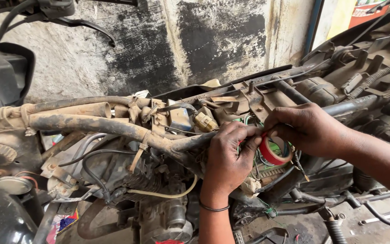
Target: The person repairs the wiring on a motorcycle frame, wrapping wire connections with red electrical tape and using pliers to twist and join wires near the battery area. They route and secure loose wires along the frame and continue taping connections.
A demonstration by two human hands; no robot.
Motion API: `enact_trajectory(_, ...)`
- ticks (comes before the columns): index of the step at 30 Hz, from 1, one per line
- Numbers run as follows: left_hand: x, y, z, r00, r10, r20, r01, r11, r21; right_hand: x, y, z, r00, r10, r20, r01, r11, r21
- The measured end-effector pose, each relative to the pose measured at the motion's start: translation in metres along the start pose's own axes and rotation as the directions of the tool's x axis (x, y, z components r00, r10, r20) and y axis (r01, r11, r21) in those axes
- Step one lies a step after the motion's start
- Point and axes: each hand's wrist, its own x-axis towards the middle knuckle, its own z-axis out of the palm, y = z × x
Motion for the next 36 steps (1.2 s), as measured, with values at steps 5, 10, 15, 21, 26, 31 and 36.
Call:
enact_trajectory(5, 0.001, 0.003, 0.001, 0.999, 0.002, 0.046, -0.004, 0.999, 0.052, -0.002, -0.008, -0.003, 0.997, 0.077, -0.007, -0.077, 0.994, 0.078)
enact_trajectory(10, 0.003, 0.006, 0.006, 0.998, -0.033, 0.056, 0.027, 0.995, 0.097, -0.039, -0.036, 0.018, 0.893, -0.065, -0.446, 0.062, 0.998, -0.022)
enact_trajectory(15, 0.001, 0.009, 0.008, 0.997, -0.031, 0.064, 0.025, 0.996, 0.091, -0.077, -0.074, 0.061, 0.812, 0.097, -0.576, -0.176, 0.981, -0.084)
enact_trajectory(21, 0.002, 0.016, 0.005, 0.994, -0.004, 0.105, -0.006, 0.996, 0.094, -0.043, -0.078, 0.058, 0.829, 0.43, -0.358, -0.395, 0.903, 0.169)
enact_trajectory(26, 0.001, 0.01, 0.013, 0.99, 0.065, 0.123, -0.079, 0.99, 0.112, -0.039, -0.069, 0.057, 0.796, 0.564, -0.221, -0.521, 0.823, 0.227)
enact_trajectory(31, 0.001, 0.011, 0.025, 0.999, 0.039, 0.016, -0.041, 0.977, 0.209, -0.045, -0.065, 0.06, 0.818, 0.533, -0.216, -0.509, 0.846, 0.16)
enact_trajectory(36, 0.001, 0.012, 0.022, 0.996, 0.073, 0.045, -0.08, 0.979, 0.187, -0.051, -0.07, 0.063, 0.838, 0.472, -0.273, -0.446, 0.881, 0.154)
